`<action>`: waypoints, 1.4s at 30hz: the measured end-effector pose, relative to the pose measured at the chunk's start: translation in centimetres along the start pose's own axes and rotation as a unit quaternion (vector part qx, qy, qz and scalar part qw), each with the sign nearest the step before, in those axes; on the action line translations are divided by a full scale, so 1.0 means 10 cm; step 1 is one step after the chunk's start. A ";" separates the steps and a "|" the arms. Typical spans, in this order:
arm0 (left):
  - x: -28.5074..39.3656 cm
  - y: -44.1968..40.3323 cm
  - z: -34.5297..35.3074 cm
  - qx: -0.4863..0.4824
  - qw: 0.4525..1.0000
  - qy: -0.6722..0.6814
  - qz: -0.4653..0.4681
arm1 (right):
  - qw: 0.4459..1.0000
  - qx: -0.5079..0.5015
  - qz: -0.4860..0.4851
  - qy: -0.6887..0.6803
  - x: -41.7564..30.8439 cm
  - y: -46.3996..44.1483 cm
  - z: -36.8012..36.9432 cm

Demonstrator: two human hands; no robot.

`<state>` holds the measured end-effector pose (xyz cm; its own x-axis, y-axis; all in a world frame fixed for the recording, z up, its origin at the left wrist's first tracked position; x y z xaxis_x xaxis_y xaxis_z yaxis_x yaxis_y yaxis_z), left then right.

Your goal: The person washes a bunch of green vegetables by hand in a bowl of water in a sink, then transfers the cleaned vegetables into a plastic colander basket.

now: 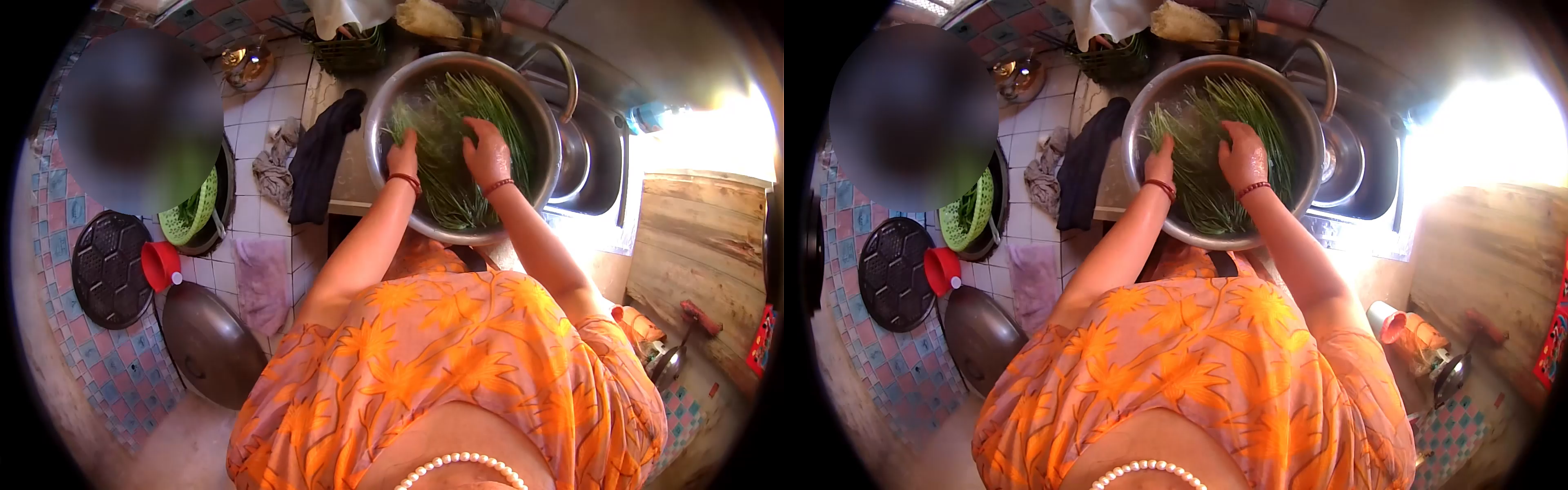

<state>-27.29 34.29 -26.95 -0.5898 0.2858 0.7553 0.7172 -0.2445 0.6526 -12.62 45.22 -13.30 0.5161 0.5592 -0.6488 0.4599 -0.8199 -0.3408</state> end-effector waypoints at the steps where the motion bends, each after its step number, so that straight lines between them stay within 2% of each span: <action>1: -0.04 0.01 0.05 -0.016 0.999 0.042 -0.025 | 0.998 -0.021 0.064 0.020 0.11 0.03 0.08; 3: -0.02 0.05 0.16 -0.084 0.994 -0.066 -0.018 | 0.979 -0.061 0.187 0.055 0.40 0.06 0.39; 4: -0.01 0.06 0.19 -0.115 0.986 -0.120 -0.014 | 0.972 -0.128 0.192 0.040 0.48 0.04 0.54; 7: 0.03 0.05 0.16 -0.044 0.993 -0.105 0.037 | 0.966 -0.131 0.221 0.019 0.72 0.00 0.72; 8: -0.01 -0.01 0.15 -0.025 0.993 -0.113 0.035 | 0.958 -0.175 0.227 0.017 0.76 -0.02 0.71; 10: -0.07 -0.11 0.11 0.014 0.991 -0.129 0.028 | 0.953 -0.155 0.257 -0.027 0.74 -0.01 0.63; 11: -0.07 -0.12 0.11 0.019 0.995 -0.093 0.023 | 0.950 -0.144 0.271 -0.049 0.71 -0.01 0.59; 13: -0.07 -0.11 0.13 0.028 0.999 -0.019 0.016 | 0.953 -0.083 0.281 -0.071 0.61 0.00 0.50; 14: -0.08 -0.09 0.19 -0.033 0.999 -0.003 0.003 | 0.954 -0.052 0.285 -0.082 0.58 0.01 0.47; 16: -0.09 0.01 0.29 -0.155 0.987 0.027 -0.026 | 0.975 -0.072 0.197 -0.067 0.46 0.01 0.51; 17: -0.07 0.05 0.29 -0.153 0.988 0.017 -0.015 | 0.983 -0.082 0.153 -0.058 0.43 0.02 0.53; 18: -0.04 0.09 0.29 -0.151 0.988 0.009 -0.004 | 0.983 -0.083 0.156 -0.058 0.58 0.03 0.63; 19: -0.02 0.11 0.29 -0.148 0.989 0.000 0.007 | 0.975 -0.113 0.187 -0.039 0.62 -0.02 0.63; 21: -0.04 -0.02 0.24 -0.081 0.994 -0.075 -0.006 | 0.952 -0.175 0.251 -0.002 0.70 -0.04 0.64; 22: -0.08 -0.06 0.17 -0.046 0.992 -0.114 -0.014 | 0.961 -0.119 0.251 -0.021 0.74 -0.04 0.63; 23: -0.05 0.02 0.13 -0.050 0.996 -0.061 -0.035 | 0.931 -0.133 0.320 -0.113 0.70 0.02 0.59; 25: 0.08 0.22 0.10 -0.059 0.994 0.045 -0.077 | 0.833 -0.148 0.447 -0.289 0.61 0.05 0.42; 26: 0.10 0.28 0.10 -0.064 0.988 0.098 -0.098 | 0.828 -0.164 0.434 -0.316 0.54 0.06 0.30; 28: 0.02 0.27 0.08 -0.101 0.990 0.034 -0.089 | 0.910 -0.165 0.301 -0.233 0.60 0.11 0.14; 29: -0.03 0.29 0.06 -0.083 0.992 -0.013 -0.097 | 0.940 -0.165 0.230 -0.189 0.60 0.14 0.07; 30: -0.09 0.31 0.04 -0.066 0.990 -0.059 -0.106 | 0.939 -0.159 0.257 -0.164 0.68 0.26 0.03; 33: -0.26 0.47 0.15 -0.201 0.971 -0.111 -0.071 | 0.949 -0.235 0.200 -0.070 0.72 0.53 0.14; 34: -0.54 0.27 0.15 -0.156 0.977 -0.114 -0.092 | 0.932 -0.272 0.233 -0.056 0.60 0.50 0.07; 37: -0.52 0.31 0.14 -0.127 0.987 -0.048 -0.086 | 0.915 -0.203 0.346 -0.044 0.83 0.47 0.04; 40: -0.61 0.17 0.01 -0.022 0.988 0.010 -0.151 | 0.830 -0.131 0.468 -0.275 1.19 0.60 0.19; 41: -0.57 0.22 0.00 -0.028 0.985 0.026 -0.168 | 0.788 -0.103 0.501 -0.344 1.07 0.59 0.15; 42: -0.53 0.27 0.01 -0.034 0.981 0.041 -0.185 | 0.724 -0.123 0.537 -0.415 0.92 0.60 0.09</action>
<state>-22.22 32.17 -29.19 -0.8347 0.2915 0.4672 0.4240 -0.2012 0.8830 -5.77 45.35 -21.87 0.1069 -0.7342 -0.6705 0.2833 -0.6239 0.7284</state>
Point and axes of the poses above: each hand's wrist, its own y-axis away from the middle knuckle, its own z-axis out of the palm, x = y × z, the point moved 6 cm from there along -y, towards the middle knuckle, and after that the axes turned 8 degrees about x, right-handed, at the moved point
